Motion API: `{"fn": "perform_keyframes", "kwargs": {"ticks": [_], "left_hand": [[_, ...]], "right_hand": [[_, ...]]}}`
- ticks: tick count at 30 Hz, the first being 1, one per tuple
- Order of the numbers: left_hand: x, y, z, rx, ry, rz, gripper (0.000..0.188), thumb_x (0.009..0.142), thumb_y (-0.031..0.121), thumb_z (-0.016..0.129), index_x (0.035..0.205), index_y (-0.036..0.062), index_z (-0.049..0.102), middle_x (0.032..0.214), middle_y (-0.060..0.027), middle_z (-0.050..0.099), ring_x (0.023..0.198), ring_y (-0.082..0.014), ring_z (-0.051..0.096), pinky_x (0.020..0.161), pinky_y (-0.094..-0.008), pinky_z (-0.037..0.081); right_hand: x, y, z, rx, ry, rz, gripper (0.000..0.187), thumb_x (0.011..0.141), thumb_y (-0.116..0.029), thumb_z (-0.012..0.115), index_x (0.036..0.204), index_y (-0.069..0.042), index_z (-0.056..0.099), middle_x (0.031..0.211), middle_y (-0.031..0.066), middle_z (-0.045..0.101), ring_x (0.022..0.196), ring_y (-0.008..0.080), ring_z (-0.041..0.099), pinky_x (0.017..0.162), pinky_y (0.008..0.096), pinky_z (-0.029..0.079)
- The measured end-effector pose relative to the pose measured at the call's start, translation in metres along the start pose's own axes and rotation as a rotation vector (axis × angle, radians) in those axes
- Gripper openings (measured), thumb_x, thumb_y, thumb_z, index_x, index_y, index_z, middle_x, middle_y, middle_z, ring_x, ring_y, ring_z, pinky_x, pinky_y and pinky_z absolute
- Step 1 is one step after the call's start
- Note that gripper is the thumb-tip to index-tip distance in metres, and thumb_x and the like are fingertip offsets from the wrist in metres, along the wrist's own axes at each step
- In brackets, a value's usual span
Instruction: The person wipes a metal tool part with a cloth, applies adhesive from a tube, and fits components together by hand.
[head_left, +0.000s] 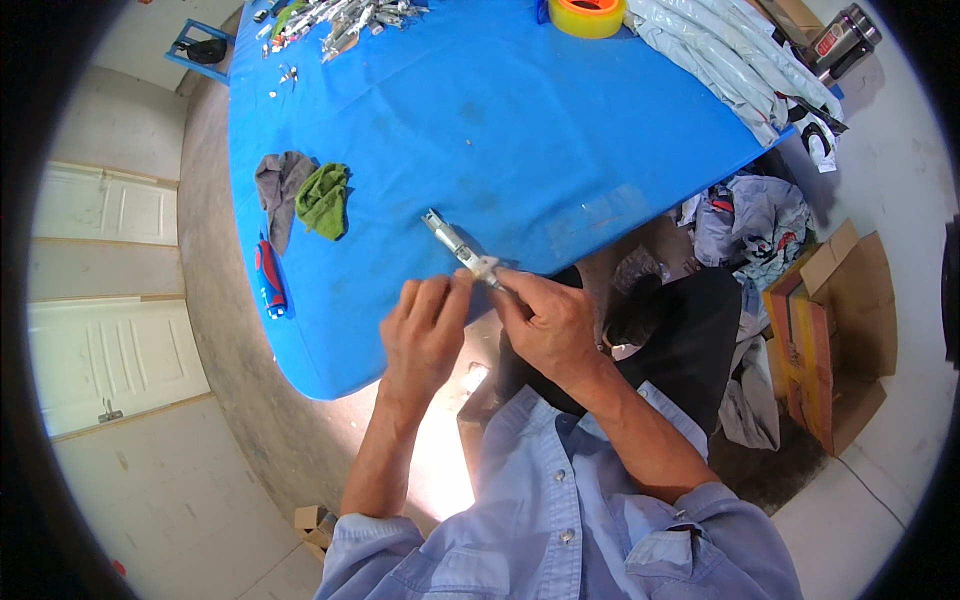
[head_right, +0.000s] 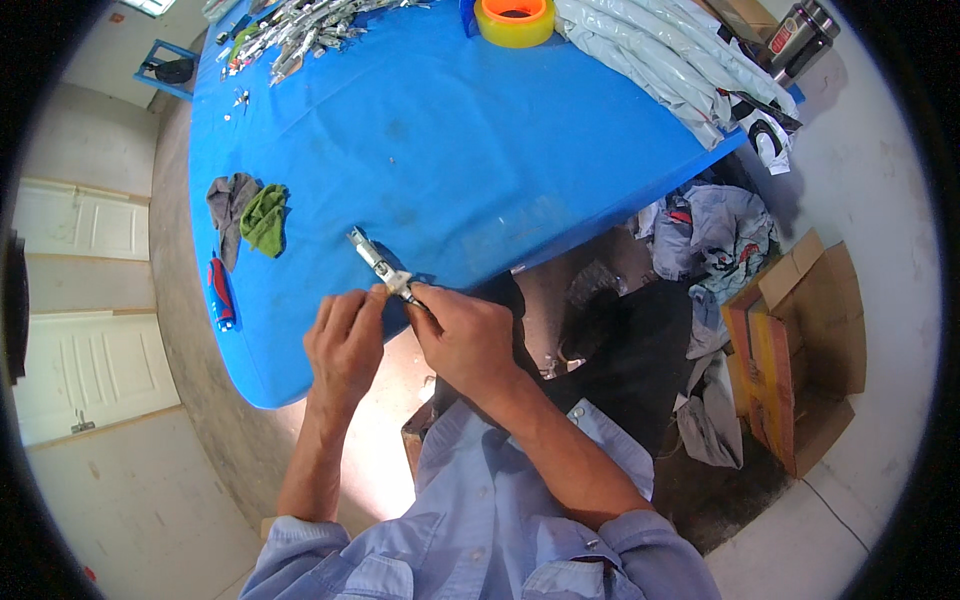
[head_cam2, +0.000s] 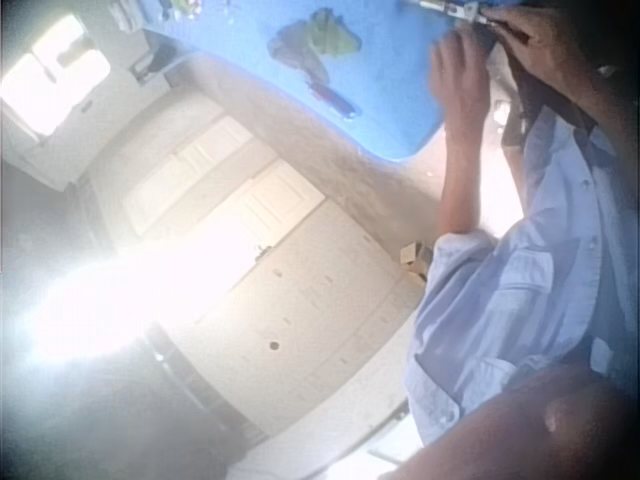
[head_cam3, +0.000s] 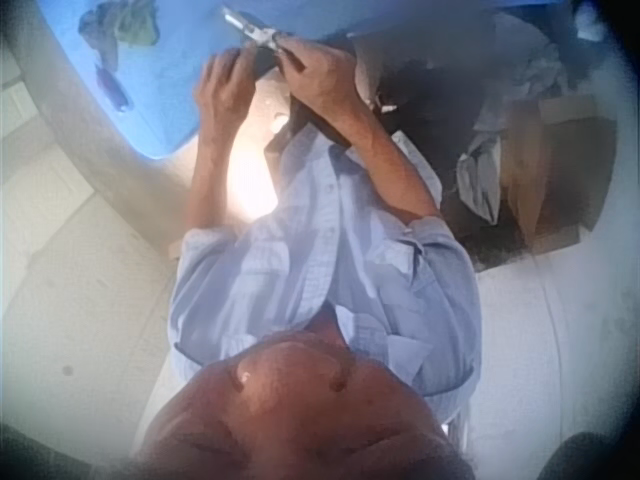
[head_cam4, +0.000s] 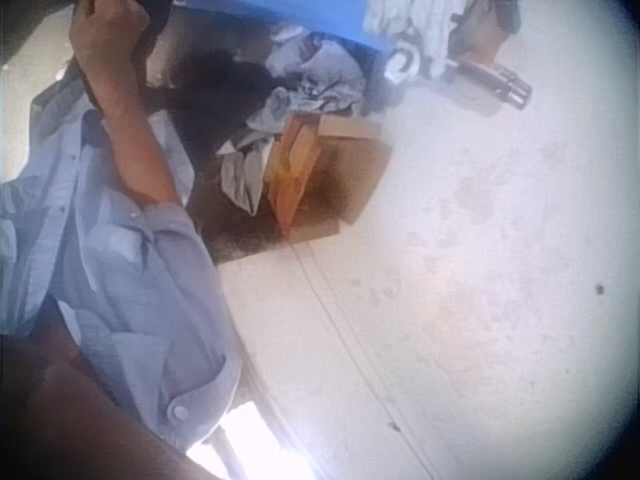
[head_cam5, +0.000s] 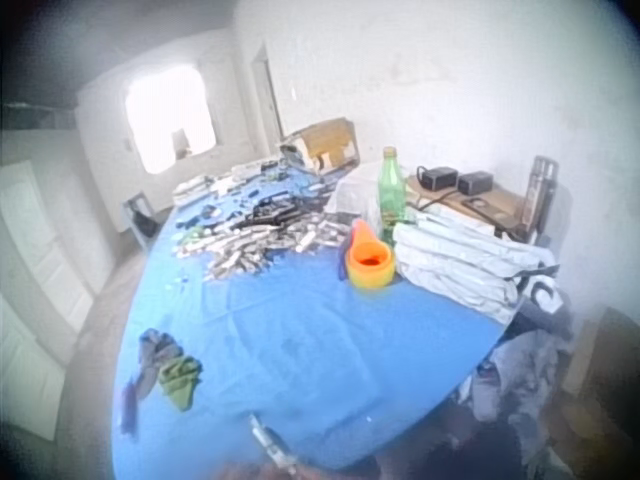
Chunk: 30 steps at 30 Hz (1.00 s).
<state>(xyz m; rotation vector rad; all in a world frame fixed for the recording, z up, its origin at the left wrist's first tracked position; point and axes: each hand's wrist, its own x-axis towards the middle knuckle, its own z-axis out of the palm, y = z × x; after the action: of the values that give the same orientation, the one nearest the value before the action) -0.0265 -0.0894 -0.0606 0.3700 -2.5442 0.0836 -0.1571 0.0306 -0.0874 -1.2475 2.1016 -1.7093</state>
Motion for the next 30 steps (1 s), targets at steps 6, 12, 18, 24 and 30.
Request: {"fn": "perform_keyframes", "kwargs": {"ticks": [6,12,18,24,30], "left_hand": [[-0.0002,0.0,-0.001,0.009,-0.012,0.009,0.033,0.076,-0.001,0.074,0.109,0.0038,0.073,0.089,-0.0027,0.061,0.073,-0.018,0.058,0.055,-0.0291,0.046],[0.0016,-0.0019,-0.0005,0.003,-0.03,-0.013,0.033,0.077,-0.001,0.073,0.109,0.0034,0.073,0.088,-0.0029,0.06,0.072,-0.018,0.058,0.055,-0.0287,0.046],[0.0011,-0.0003,0.0,-0.002,0.007,0.008,0.032,0.077,0.0,0.072,0.109,0.0034,0.073,0.088,-0.0028,0.06,0.073,-0.0181,0.058,0.057,-0.0285,0.046],[0.006,0.0031,-0.0025,-0.016,-0.025,-0.043,0.022,0.079,-0.003,0.078,0.1,0.003,0.076,0.087,-0.0057,0.066,0.072,-0.02,0.062,0.057,-0.0307,0.049],[0.0029,0.0042,-0.0042,0.02,-0.033,-0.027,0.025,0.079,-0.002,0.078,0.103,0.004,0.075,0.088,-0.0049,0.065,0.072,-0.0197,0.062,0.056,-0.0303,0.048]], "right_hand": [[0.0005,-0.0008,0.0001,0.034,-0.003,0.021,0.021,0.084,-0.006,0.079,0.105,-0.006,0.076,0.087,0.013,0.075,0.07,0.0303,0.072,0.06,0.037,0.056],[-0.0003,0.0,-0.0005,0.004,-0.001,0.005,0.021,0.084,-0.007,0.079,0.105,-0.005,0.075,0.086,0.0127,0.074,0.069,0.03,0.072,0.059,0.0371,0.056],[0.0003,0.0036,0.0026,0.024,0.022,-0.03,0.021,0.084,-0.007,0.079,0.104,-0.005,0.075,0.085,0.0128,0.074,0.068,0.0303,0.072,0.058,0.0371,0.055],[0.0011,0.0017,0.0007,0.0,0.003,-0.021,0.02,0.085,-0.007,0.078,0.104,-0.005,0.075,0.085,0.0128,0.074,0.068,0.03,0.072,0.058,0.0372,0.055],[0.0002,0.0031,0.0008,0.006,0.009,-0.024,0.02,0.085,-0.007,0.079,0.105,-0.005,0.075,0.084,0.0128,0.074,0.068,0.0302,0.072,0.058,0.0373,0.055]]}}
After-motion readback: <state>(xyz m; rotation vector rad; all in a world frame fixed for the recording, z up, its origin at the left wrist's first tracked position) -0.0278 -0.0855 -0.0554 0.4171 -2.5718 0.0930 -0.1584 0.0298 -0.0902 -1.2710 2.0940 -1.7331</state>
